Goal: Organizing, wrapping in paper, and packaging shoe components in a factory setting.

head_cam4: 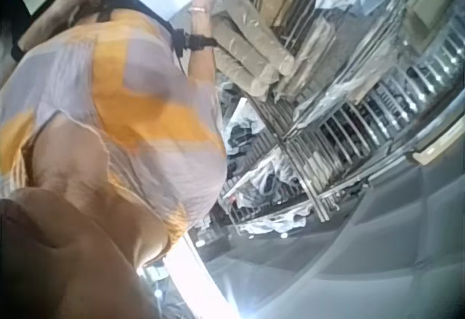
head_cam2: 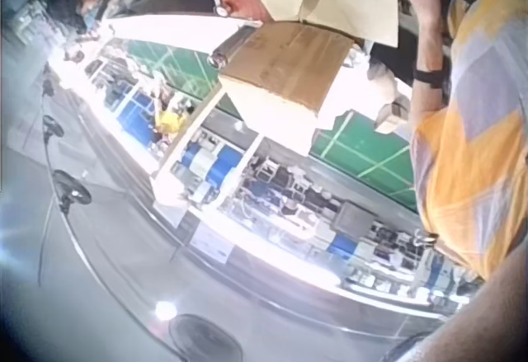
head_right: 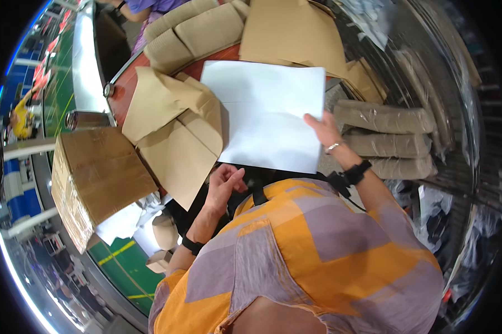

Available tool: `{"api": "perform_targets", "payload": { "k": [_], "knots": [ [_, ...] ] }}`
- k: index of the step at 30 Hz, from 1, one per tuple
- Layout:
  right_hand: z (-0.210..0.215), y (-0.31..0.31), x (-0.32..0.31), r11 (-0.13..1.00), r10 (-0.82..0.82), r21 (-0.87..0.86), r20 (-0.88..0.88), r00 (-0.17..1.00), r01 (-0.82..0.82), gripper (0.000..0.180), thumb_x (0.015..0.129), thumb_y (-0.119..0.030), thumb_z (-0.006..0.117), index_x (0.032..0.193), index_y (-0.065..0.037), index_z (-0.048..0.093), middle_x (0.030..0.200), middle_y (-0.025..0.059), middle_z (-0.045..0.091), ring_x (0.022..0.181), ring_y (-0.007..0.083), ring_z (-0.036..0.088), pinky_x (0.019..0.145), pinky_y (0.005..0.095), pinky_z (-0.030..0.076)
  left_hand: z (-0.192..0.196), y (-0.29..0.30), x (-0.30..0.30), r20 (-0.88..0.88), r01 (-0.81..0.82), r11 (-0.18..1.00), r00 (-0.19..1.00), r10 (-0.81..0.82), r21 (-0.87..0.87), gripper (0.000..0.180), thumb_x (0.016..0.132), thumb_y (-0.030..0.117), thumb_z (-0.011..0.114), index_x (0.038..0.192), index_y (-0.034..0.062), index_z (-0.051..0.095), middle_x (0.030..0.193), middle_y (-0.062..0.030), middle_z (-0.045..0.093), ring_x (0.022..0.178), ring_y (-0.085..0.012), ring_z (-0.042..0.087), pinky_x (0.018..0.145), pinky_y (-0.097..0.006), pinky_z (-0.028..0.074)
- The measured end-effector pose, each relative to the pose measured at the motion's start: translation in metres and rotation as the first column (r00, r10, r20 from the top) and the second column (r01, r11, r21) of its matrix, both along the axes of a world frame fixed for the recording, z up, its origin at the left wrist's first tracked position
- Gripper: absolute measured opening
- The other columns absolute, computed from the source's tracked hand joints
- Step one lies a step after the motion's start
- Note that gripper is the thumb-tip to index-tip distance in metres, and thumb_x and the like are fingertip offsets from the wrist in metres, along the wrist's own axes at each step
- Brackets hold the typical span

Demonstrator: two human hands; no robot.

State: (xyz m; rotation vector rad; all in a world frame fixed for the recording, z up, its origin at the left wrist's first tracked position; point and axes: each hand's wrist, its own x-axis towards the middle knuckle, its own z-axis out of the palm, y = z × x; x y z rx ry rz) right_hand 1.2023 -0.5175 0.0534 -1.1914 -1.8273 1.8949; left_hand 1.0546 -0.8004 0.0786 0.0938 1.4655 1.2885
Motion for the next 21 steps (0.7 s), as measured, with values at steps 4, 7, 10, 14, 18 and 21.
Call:
{"api": "perform_targets", "payload": {
  "k": [4, 7, 10, 14, 18, 21],
  "knots": [
    [0.049, 0.023, 0.007, 0.997, 0.007, 0.077, -0.004, 1.000, -0.007, 0.032, 0.085, -0.013, 0.062, 0.111, 0.005, 0.057, 0.097, 0.0057, 0.063, 0.083, 0.0110, 0.057, 0.074, 0.0259, 0.047, 0.002, 0.035, -0.016, -0.184, -0.071, 0.987, 0.978, 0.097, 0.147, 0.023, 0.082, 0.012, 0.064, 0.098, -0.0014, 0.055, 0.084, -0.0063, 0.060, 0.080, -0.0129, 0.058, 0.075, -0.025, 0.047],
    [0.090, 0.030, 0.002, 0.977, 0.031, 0.207, 0.045, 0.999, -0.039, 0.034, 0.085, -0.012, 0.061, 0.114, 0.005, 0.055, 0.098, 0.0067, 0.062, 0.085, 0.0111, 0.056, 0.076, 0.0257, 0.046, -0.012, 0.066, -0.026, -0.574, -0.150, 0.980, 0.794, 0.198, 0.131, 0.042, 0.079, 0.019, 0.068, 0.111, -0.0026, 0.051, 0.099, -0.0114, 0.059, 0.093, -0.0192, 0.056, 0.082, -0.031, 0.045],
    [0.141, 0.036, -0.001, 0.925, 0.097, 0.363, 0.074, 0.993, -0.117, 0.036, 0.085, -0.012, 0.061, 0.116, 0.006, 0.054, 0.098, 0.0072, 0.062, 0.086, 0.0107, 0.055, 0.077, 0.0252, 0.045, -0.015, 0.101, -0.037, -0.495, -0.300, 0.920, 0.777, 0.389, 0.251, 0.064, 0.077, 0.025, 0.071, 0.124, -0.0048, 0.041, 0.120, -0.0180, 0.048, 0.113, -0.0258, 0.047, 0.095, -0.036, 0.038],
    [0.219, 0.022, -0.018, 0.838, 0.247, 0.495, 0.033, 0.968, -0.231, 0.038, 0.085, -0.012, 0.062, 0.117, 0.005, 0.053, 0.097, 0.0057, 0.062, 0.085, 0.0084, 0.054, 0.076, 0.0233, 0.045, -0.033, 0.128, -0.049, -0.196, -0.419, 0.888, 0.870, 0.452, 0.189, 0.080, 0.080, 0.031, 0.068, 0.135, -0.0079, 0.026, 0.133, -0.0211, 0.040, 0.121, -0.0277, 0.040, 0.102, -0.036, 0.032],
    [0.283, 0.008, -0.028, 0.751, 0.367, 0.563, 0.079, 0.927, -0.345, 0.037, 0.084, -0.011, 0.062, 0.116, 0.005, 0.053, 0.096, 0.0044, 0.063, 0.084, 0.0067, 0.054, 0.075, 0.0218, 0.044, -0.038, 0.137, -0.048, 0.437, -0.320, 0.841, 0.892, 0.113, 0.436, 0.068, 0.089, 0.043, 0.055, 0.134, -0.0035, 0.034, 0.131, -0.0131, 0.045, 0.122, -0.0212, 0.041, 0.103, -0.033, 0.032],
    [0.315, 0.005, -0.032, 0.727, 0.427, 0.569, 0.063, 0.902, -0.384, 0.035, 0.084, -0.009, 0.062, 0.115, 0.005, 0.055, 0.095, 0.0049, 0.063, 0.083, 0.0074, 0.055, 0.075, 0.0222, 0.045, -0.004, 0.132, -0.033, 0.550, -0.422, 0.748, 0.830, 0.091, 0.513, 0.062, 0.091, 0.044, 0.052, 0.131, -0.0018, 0.039, 0.130, -0.0108, 0.047, 0.119, -0.0198, 0.043, 0.102, -0.034, 0.034]
  ]
}}
